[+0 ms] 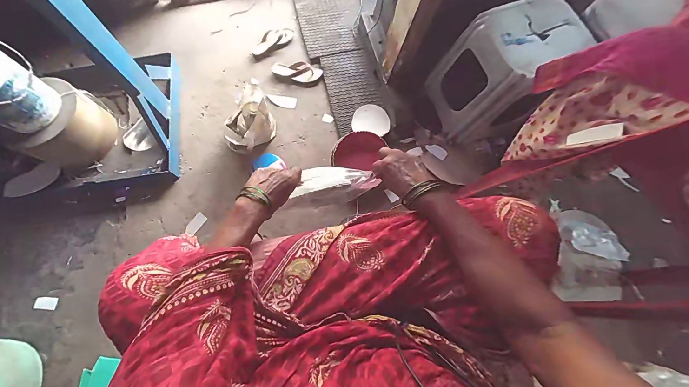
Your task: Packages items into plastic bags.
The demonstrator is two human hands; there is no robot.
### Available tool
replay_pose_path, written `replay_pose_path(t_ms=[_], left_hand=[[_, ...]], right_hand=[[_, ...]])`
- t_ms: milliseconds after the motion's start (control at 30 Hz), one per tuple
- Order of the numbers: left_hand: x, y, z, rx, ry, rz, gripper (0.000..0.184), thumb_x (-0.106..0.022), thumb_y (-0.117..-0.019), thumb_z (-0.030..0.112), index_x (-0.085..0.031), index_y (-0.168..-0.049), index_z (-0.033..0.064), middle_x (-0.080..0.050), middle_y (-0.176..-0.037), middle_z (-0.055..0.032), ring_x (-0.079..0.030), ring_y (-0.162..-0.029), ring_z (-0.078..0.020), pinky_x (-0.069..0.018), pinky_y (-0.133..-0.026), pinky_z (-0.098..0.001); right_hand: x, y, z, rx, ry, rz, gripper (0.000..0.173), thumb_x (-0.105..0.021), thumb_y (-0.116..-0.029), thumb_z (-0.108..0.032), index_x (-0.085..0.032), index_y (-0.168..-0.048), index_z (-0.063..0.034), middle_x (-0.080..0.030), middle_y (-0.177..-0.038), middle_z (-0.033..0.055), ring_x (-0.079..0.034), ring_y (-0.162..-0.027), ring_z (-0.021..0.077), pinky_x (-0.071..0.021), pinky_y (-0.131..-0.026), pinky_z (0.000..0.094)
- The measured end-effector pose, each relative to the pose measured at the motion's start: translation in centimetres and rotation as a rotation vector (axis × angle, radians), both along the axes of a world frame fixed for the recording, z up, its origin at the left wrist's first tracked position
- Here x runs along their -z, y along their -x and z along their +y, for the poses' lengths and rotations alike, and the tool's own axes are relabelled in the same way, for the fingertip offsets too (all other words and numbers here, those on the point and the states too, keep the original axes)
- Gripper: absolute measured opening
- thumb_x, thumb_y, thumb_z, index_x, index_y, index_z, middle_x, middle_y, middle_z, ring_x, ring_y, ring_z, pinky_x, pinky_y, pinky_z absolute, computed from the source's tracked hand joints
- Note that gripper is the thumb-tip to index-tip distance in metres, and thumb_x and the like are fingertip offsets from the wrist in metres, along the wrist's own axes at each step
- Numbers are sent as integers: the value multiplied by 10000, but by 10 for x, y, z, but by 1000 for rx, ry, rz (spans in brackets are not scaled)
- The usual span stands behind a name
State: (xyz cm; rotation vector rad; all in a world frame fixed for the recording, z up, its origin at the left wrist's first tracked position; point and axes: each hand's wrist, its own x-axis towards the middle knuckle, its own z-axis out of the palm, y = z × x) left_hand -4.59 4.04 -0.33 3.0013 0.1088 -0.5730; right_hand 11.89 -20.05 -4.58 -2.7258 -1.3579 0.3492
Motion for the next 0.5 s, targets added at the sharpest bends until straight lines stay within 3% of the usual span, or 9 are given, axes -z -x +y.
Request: replay_pose_path(t_ms=[100,233,333,400,467,500], left_hand=[[13,1,4,-108,18,121,345,-437,-1106,264,-570,-1303,14,-689,-1094,-257,-680,-1047,-462,-526,-870,-630],[39,2,8,-213,18,337,430,-442,-1103,352,-665,-1200,-2,-687,-1179,-251,-652,-1141,-454,-502,-926,-664],[50,0,-3,-224,74,510,450,-453,-1100,329,-681,-1154,-54,-666,-1223,-268,-619,-1208,-438,-470,-989,-654],[53,-4,-9,-197,159,622,478,-460,-1101,325,-665,-1162,-102,-640,-1257,-296,-586,-1255,-435,-428,-1047,-640],[55,-4,-10,-132,281,670,506,-449,-1105,336,-659,-1130,-123,-652,-1159,-303,-624,-1126,-423,-442,-998,-611],[53,-3,-10,-118,367,676,512,-437,-1110,338,-651,-1118,-127,-652,-1085,-291,-630,-1025,-390,-458,-955,-578]], right_hand=[[-4,1,2,-9,-88,-20,116,-656,-955,-64,-750,-940,2,-657,-1141,231,-612,-1136,422,-509,-914,580],[5,2,3,-129,-235,-154,142,-702,-945,-167,-753,-879,-52,-648,-1144,203,-579,-1131,422,-490,-906,580],[-2,4,0,-145,-224,-145,137,-668,-968,-157,-749,-935,-51,-636,-1192,216,-568,-1165,434,-468,-950,589],[-3,3,-4,-106,-180,-30,110,-681,-957,-111,-746,-976,-24,-664,-1106,221,-631,-1087,425,-528,-901,596],[-5,1,-12,-32,-104,70,111,-642,-975,-80,-718,-1041,-32,-705,-1047,205,-689,-1009,414,-542,-839,616],[-10,0,-13,14,-73,104,144,-603,-997,-73,-714,-1077,-29,-714,-1065,211,-691,-1022,423,-531,-858,627]])
